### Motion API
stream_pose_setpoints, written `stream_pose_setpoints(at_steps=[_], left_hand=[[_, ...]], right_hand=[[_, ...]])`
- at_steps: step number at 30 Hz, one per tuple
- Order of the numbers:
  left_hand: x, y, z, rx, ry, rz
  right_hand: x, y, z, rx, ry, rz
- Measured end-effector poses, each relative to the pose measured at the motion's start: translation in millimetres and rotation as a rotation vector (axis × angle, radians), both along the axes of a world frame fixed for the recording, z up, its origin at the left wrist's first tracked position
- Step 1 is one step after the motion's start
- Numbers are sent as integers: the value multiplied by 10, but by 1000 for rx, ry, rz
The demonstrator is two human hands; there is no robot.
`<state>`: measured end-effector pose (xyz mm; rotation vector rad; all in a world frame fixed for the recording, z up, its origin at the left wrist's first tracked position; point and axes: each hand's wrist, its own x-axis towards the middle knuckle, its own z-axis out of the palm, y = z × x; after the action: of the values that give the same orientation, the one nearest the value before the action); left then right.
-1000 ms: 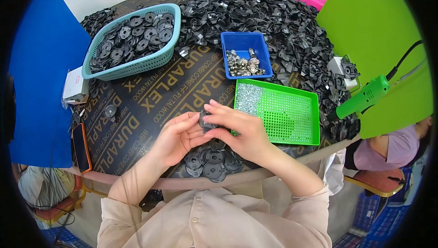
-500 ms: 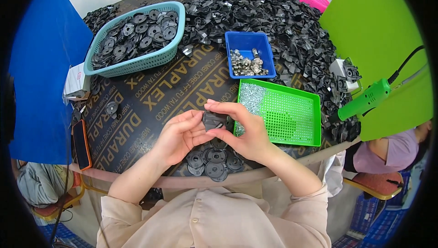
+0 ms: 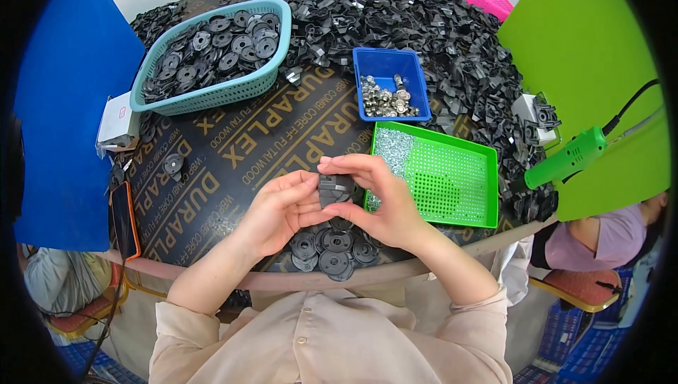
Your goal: Assembling small plastic toy components using an electric screwdriver and small screws.
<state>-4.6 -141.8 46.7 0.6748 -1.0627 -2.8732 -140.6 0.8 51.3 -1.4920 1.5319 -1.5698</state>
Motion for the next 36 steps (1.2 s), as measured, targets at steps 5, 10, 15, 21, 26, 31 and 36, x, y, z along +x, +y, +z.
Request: stream_pose_setpoints(at_steps=[5, 10, 15, 21, 26, 31, 36], left_hand=[[-7, 21, 7, -50, 0, -4], [7, 13, -2, -57, 22, -18], [6, 19, 8, -40, 8, -20], [14, 14, -15, -70, 21, 13], [-25, 13, 148, 36, 5, -29], [47, -163, 185, -108, 128, 5], [223, -443, 190, -651, 29, 228]], right_hand=[[-7, -3, -84, -96, -138, 41], [-30, 6, -83, -84, -118, 79], [-8, 34, -66, -76, -79, 86], [58, 53, -50, -46, 347, -47], [93, 57, -47, -61, -68, -29], [-137, 18, 237, -22, -124, 9], [-741, -238, 408, 141, 692, -538]])
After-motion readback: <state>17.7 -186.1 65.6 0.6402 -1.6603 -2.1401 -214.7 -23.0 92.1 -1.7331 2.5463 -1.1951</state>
